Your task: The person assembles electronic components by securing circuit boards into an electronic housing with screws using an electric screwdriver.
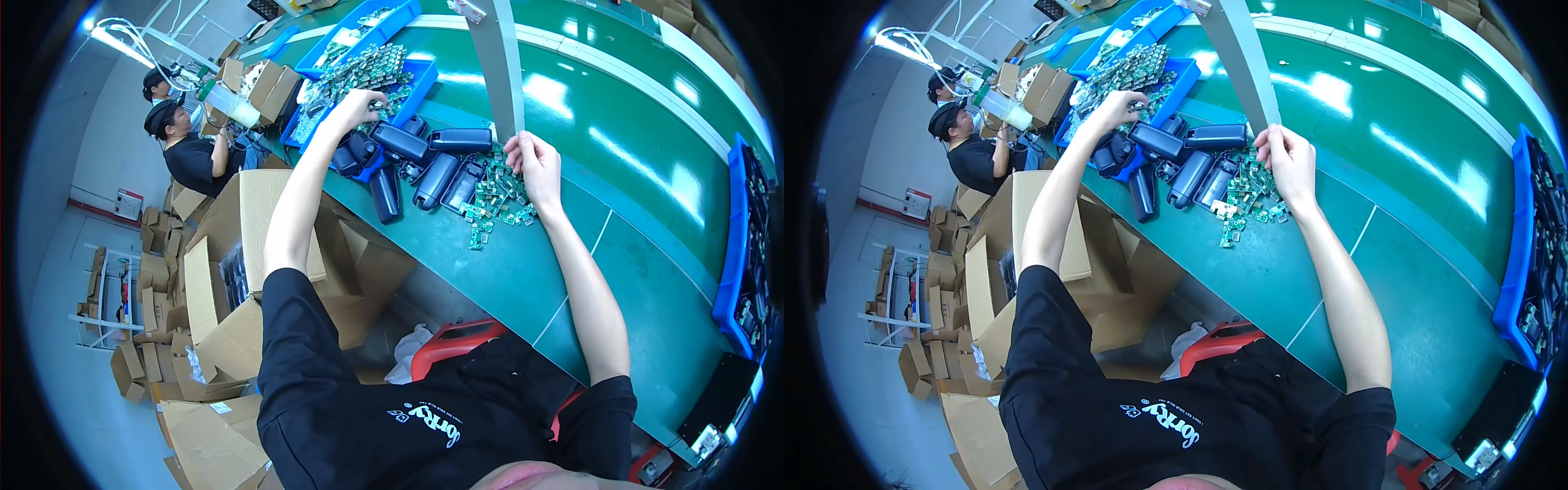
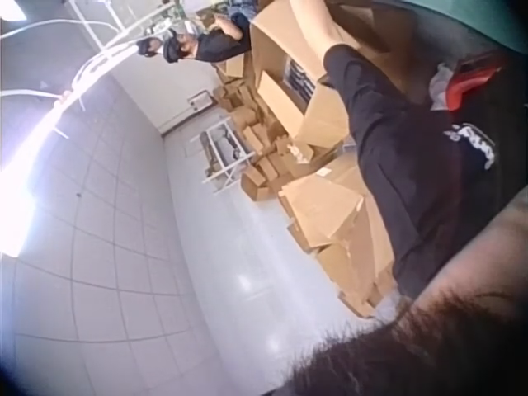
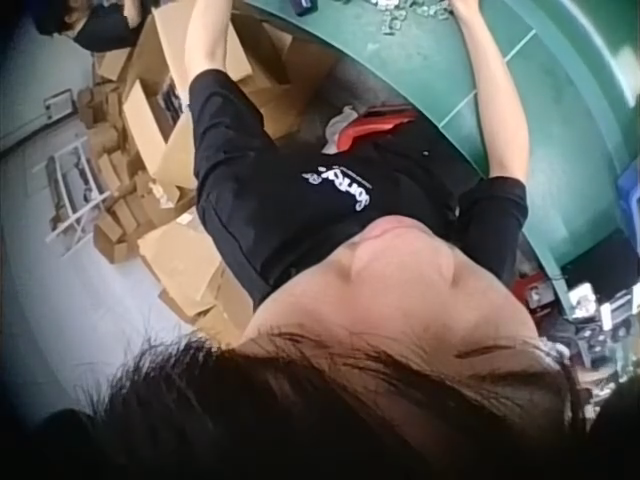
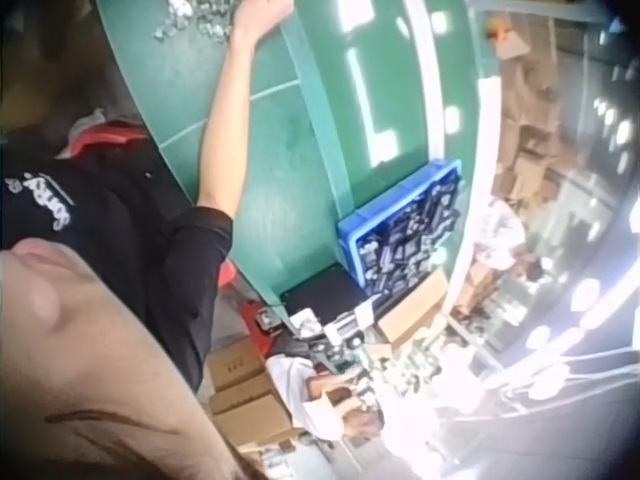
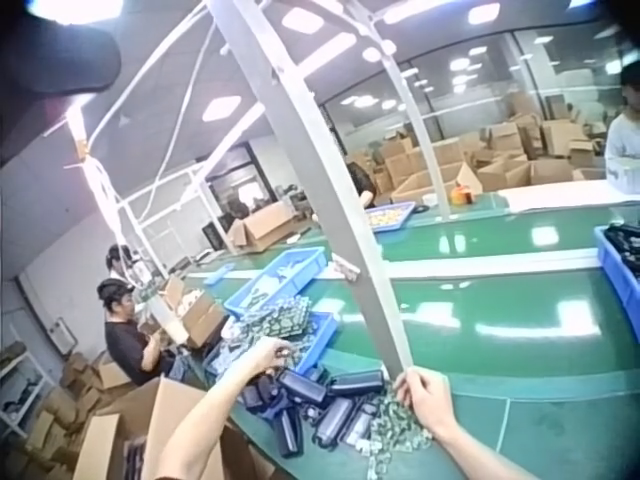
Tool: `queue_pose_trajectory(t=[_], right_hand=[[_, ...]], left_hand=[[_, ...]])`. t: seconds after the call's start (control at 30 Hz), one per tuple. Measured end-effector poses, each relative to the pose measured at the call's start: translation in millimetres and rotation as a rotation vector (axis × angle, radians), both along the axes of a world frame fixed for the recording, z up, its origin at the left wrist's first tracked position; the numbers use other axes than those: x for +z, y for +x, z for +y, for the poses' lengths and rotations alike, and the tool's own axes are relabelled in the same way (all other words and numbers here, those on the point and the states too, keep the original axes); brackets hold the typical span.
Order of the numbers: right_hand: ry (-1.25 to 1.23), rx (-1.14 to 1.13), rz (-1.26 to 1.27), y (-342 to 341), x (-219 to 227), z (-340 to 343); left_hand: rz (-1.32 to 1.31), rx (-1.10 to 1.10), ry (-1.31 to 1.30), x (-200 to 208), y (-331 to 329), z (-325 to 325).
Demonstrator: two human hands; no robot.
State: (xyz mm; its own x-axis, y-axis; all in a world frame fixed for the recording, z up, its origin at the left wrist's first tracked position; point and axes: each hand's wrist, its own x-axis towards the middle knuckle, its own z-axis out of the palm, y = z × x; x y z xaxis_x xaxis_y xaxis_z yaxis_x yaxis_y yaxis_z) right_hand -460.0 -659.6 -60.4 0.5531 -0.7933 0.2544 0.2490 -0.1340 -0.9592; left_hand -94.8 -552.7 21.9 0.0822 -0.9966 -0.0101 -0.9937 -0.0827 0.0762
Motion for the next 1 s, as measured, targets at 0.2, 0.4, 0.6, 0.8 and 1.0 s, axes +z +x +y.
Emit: queue_pose_trajectory(t=[0.2,0.4,0.6,0.8,1.0], right_hand=[[-0.013,0.013,-0.001,1,2,1],[0.007,0.013,0.000,0,2,-2],[-0.014,0.023,0.013,3,0,4],[-0.012,-0.047,-0.024,0,-4,0],[-0.206,-0.114,0.039,-1,6,5]], left_hand=[[0.137,0.124,-0.263,26,-9,29],[0.364,0.109,-0.423,52,-104,45],[0.548,-0.114,-0.304,23,-220,34],[0.341,-0.326,-0.377,-15,-259,17],[0.348,-0.076,-0.377,-5,-222,19]])
